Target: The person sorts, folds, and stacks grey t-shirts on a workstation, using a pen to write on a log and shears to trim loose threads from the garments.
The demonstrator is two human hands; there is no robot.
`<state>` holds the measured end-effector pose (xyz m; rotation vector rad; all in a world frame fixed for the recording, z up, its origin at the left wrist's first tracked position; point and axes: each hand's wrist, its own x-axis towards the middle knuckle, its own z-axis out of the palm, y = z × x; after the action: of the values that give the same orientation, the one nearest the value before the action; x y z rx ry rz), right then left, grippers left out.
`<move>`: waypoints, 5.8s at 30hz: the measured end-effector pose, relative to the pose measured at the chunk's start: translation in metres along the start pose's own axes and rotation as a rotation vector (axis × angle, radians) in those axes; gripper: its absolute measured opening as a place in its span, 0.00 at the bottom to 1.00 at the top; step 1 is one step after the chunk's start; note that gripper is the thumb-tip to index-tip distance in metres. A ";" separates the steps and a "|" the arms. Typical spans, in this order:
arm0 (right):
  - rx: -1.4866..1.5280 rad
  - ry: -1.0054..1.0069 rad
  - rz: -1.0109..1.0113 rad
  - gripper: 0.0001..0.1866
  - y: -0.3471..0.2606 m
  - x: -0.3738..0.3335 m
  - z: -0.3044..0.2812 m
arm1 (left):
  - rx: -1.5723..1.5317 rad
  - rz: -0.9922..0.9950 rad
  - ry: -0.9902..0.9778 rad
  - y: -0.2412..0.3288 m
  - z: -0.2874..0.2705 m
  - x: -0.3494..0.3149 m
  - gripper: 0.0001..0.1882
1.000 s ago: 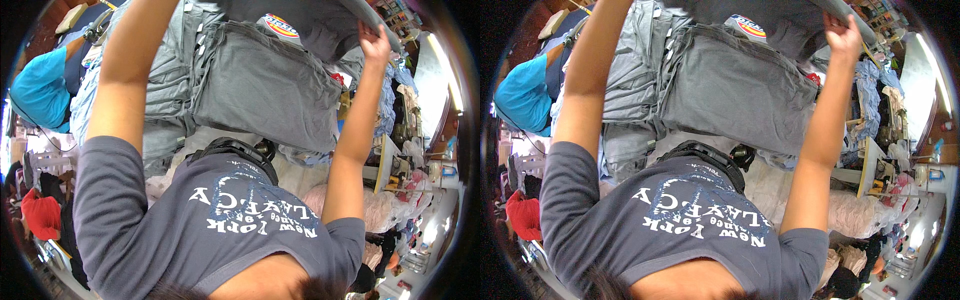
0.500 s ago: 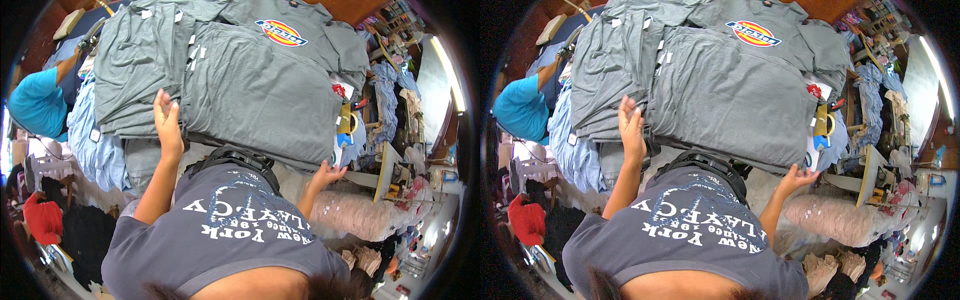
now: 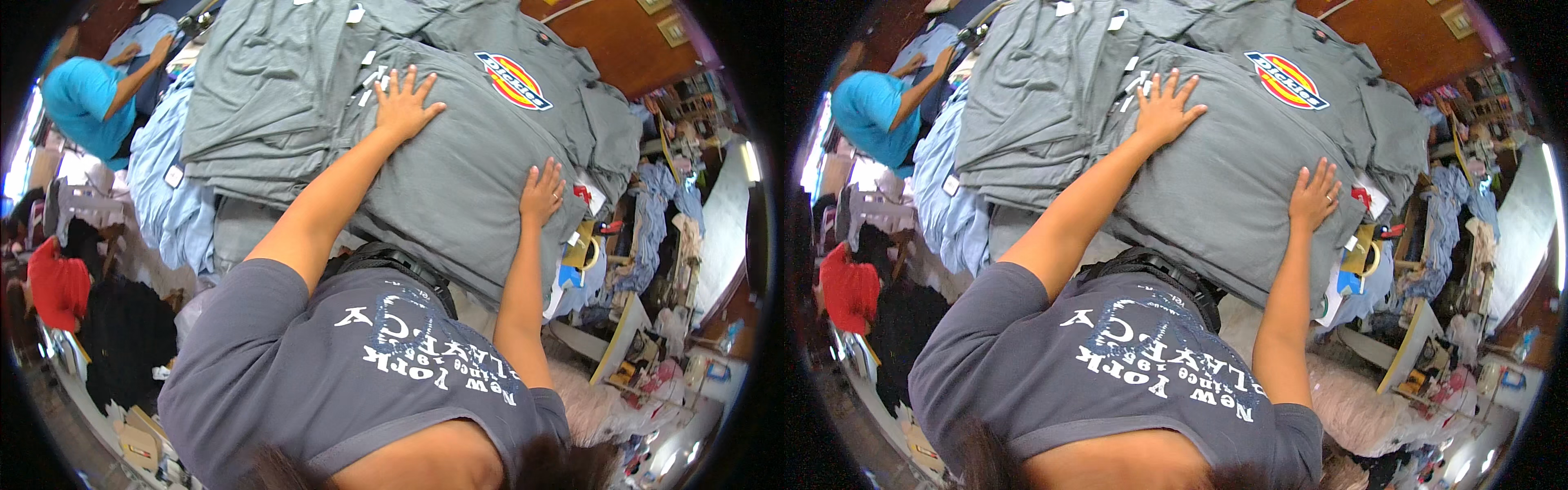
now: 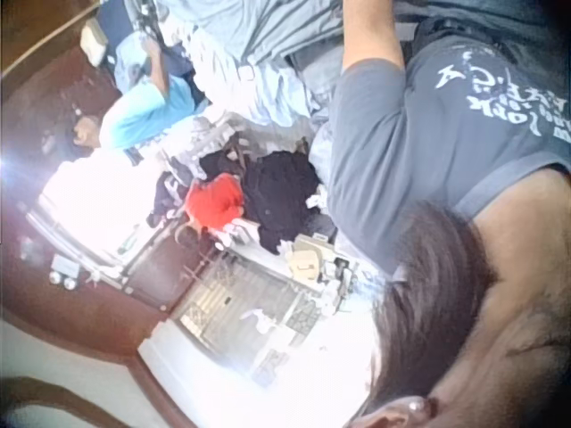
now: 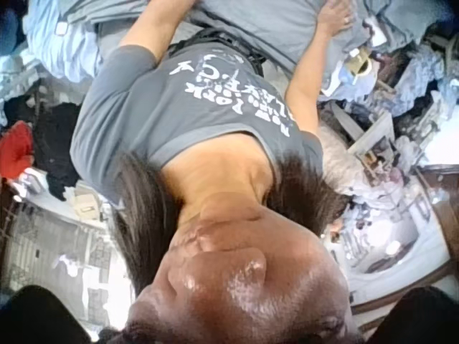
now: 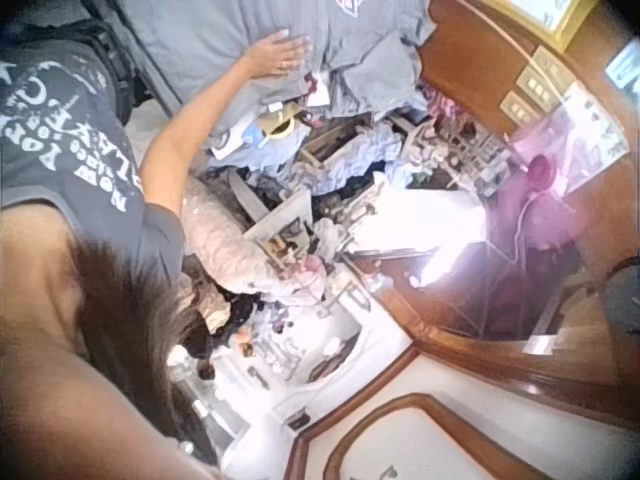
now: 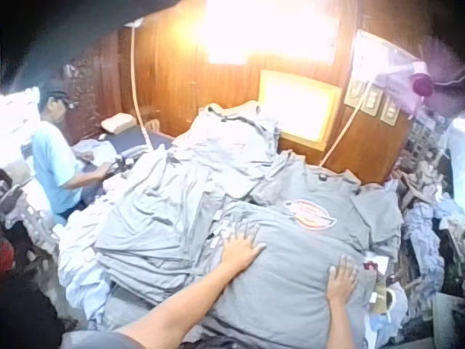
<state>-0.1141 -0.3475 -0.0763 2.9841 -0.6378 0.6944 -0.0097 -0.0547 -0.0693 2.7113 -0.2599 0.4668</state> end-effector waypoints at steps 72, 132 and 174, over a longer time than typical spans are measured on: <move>1.231 -1.336 -0.659 0.22 -0.350 -0.132 -0.159 | -0.303 0.037 -0.511 -0.223 -0.265 -0.053 0.25; 0.678 -0.578 0.154 0.30 0.078 -0.171 -0.249 | -1.260 1.000 1.055 0.250 -0.297 -0.138 0.16; 0.025 0.234 -0.108 0.24 -0.003 0.005 -0.104 | 0.168 0.001 0.072 0.041 -0.091 -0.031 0.23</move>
<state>-0.1524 -0.3358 0.0199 2.8694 -0.4545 1.0280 -0.0743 -0.0530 0.0130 2.8494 -0.2105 0.6110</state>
